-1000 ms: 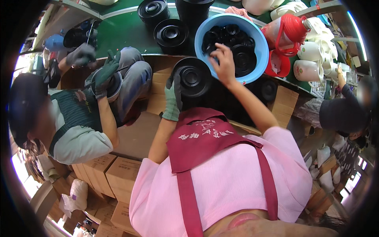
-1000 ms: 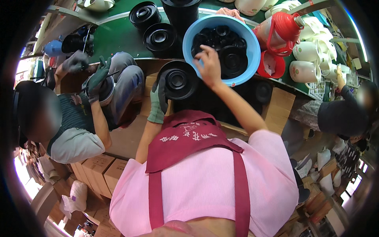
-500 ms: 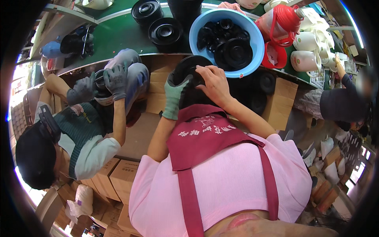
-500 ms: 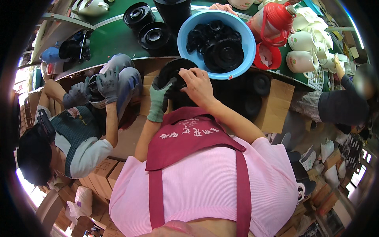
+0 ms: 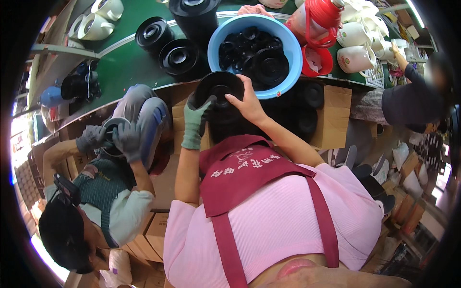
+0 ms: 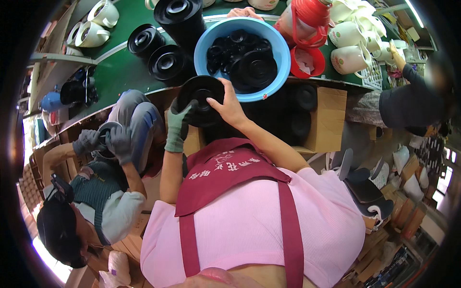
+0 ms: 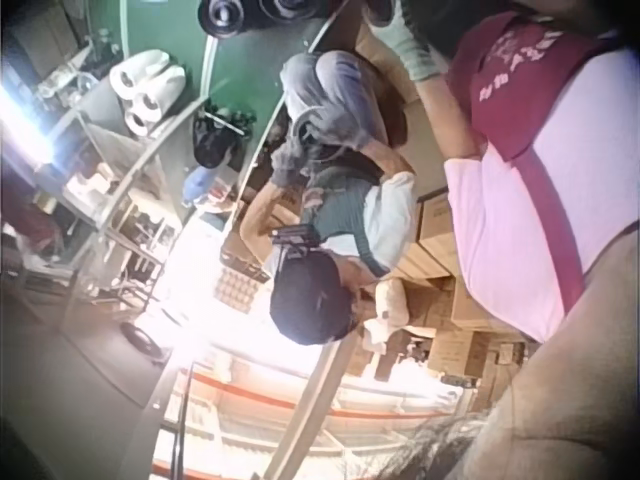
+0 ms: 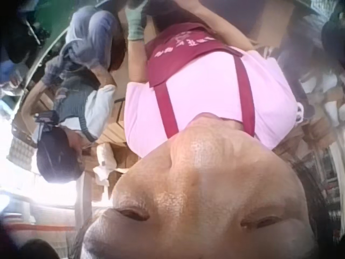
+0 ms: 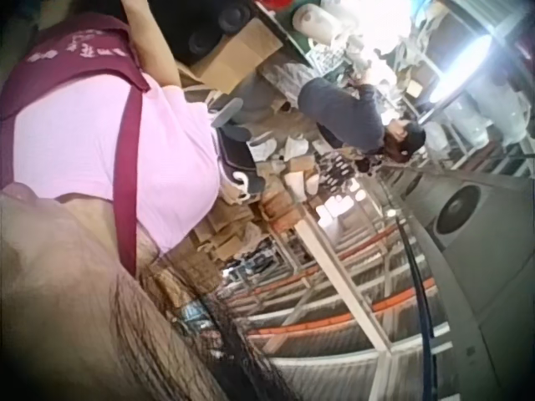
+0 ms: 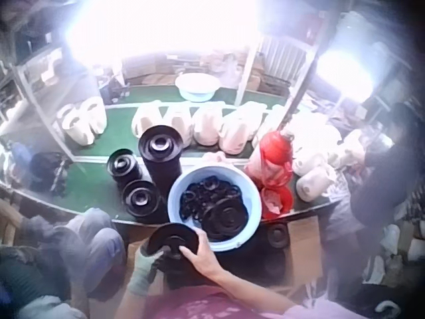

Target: The person assembles white electric kettles by inserting black heating elements into the kettle bases and placing lids on top. They then move to a second station to assemble black pots by inserting black rings into the pot bases and placing lids on top. The person handles items one at a time and places finished units into cardboard boxes.

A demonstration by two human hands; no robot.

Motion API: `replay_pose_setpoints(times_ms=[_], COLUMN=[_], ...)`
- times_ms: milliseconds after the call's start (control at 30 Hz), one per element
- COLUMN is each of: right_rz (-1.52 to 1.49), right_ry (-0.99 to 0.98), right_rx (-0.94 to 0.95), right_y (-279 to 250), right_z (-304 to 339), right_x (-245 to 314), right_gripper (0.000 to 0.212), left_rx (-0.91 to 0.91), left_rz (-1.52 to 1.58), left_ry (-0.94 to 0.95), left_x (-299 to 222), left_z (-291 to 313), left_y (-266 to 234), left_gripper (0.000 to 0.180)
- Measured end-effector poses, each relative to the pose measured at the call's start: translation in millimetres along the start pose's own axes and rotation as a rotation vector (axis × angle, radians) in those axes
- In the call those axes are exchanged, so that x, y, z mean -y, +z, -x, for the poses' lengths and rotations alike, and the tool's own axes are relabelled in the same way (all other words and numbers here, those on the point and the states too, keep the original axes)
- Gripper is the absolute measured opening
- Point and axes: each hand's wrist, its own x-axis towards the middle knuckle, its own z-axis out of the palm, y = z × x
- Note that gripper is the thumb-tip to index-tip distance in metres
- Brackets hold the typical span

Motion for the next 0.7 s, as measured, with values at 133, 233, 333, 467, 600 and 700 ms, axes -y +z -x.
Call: replay_pose_setpoints(times_ms=[133, 233, 333, 467, 600, 700], right_rz=[-0.130, 0.381, 0.935, 1.184, 1.161, 1.176], right_ry=[0.178, 0.113, 0.228, 0.184, 0.004, -0.001], right_rx=[0.021, -0.197, -0.056, -0.027, -0.060, -0.065], right_y=[-17, -45, -59, -70, -72, -66], right_z=[-8, -18, -19, -15, -27, -29], right_x=[-21, -62, -89, -119, -121, -115], right_gripper=[0.074, 0.054, 0.039, 0.019, 0.011, 0.014], left_rx=[-0.085, -0.387, -0.648, -0.824, -0.826, -0.900], left_rz=[0.150, 0.102, -0.246, -1.108, -1.182, -1.111], left_ry=[0.026, 0.122, 0.296, 0.213, 0.246, 0.306], left_x=[-13, -10, 30, -1, 8, 32], left_z=[-59, -129, -194, -172, -158, -140], left_y=[-26, -59, -110, -58, -58, -64], left_gripper=[0.052, 0.050, 0.074, 0.090, 0.086, 0.085])
